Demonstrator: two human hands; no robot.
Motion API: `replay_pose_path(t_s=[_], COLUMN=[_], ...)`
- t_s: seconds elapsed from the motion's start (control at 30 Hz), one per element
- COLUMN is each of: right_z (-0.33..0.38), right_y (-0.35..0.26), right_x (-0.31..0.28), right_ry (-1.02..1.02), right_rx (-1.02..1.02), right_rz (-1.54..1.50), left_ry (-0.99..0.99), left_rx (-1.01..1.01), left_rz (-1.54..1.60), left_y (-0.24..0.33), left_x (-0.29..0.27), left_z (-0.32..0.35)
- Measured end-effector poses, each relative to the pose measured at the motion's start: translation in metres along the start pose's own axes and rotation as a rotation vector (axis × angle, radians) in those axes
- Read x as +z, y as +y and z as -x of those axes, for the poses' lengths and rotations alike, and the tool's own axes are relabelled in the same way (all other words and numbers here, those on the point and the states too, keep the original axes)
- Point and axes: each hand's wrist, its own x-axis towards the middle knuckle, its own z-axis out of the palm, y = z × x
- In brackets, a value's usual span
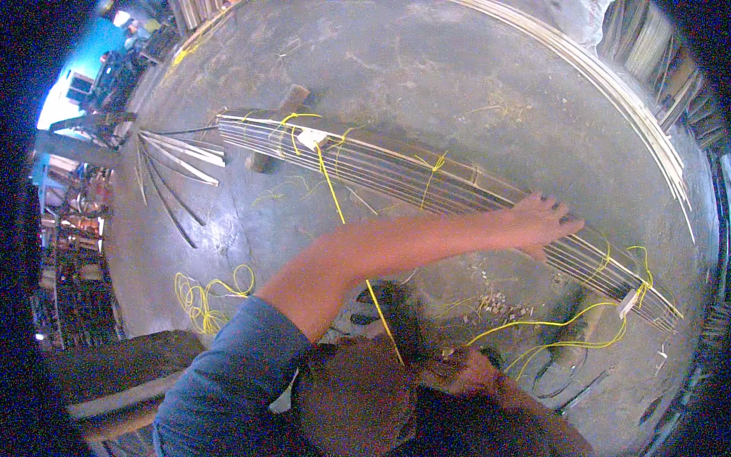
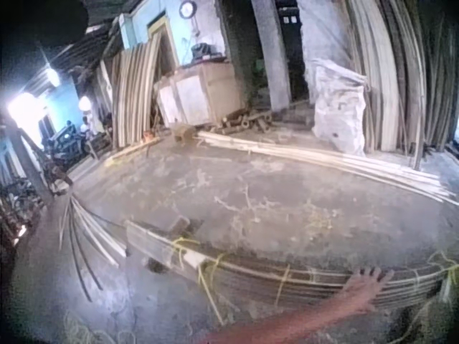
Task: The person ties a bundle of metal rods together using a yellow string. They wrap the string around the rods multiple times and secure it with knots. The person then lifts the completed bundle and places it against a wall.
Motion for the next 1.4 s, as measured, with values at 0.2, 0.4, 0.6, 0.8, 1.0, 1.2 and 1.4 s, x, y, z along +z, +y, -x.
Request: replay_pose_path(t_s=[0.2,0.4,0.6,0.8,1.0,1.2,1.4], right_z=[-0.07,-0.093,-0.024,-0.048,-0.009,-0.02,-0.032], right_y=[-0.02,-0.062,0.006,0.047,0.164,0.142,0.149], right_x=[-0.111,-0.134,-0.085,-0.135,-0.12,-0.126,-0.113], right_ry=[0.475,0.275,0.472,0.521,0.746,0.61,0.638], right_rx=[-0.044,0.067,0.71,0.969,0.798,0.766,0.674], right_rz=[-0.443,-0.813,-0.797,-0.121,0.503,0.588,0.685], left_ry=[-0.044,-0.047,-0.005,0.127,-0.004,0.736,1.188], left_rx=[-0.01,0.083,0.138,0.021,0.036,-0.452,-1.285], left_rz=[-0.028,-0.087,-0.106,-0.082,-0.206,-0.012,-0.076], left_y=[-0.006,-0.022,-0.012,-0.025,-0.015,-0.028,-0.103], left_x=[0.005,0.017,0.015,0.035,0.02,-0.056,-0.11], left_z=[0.009,0.005,-0.002,0.014,0.02,0.157,0.32])
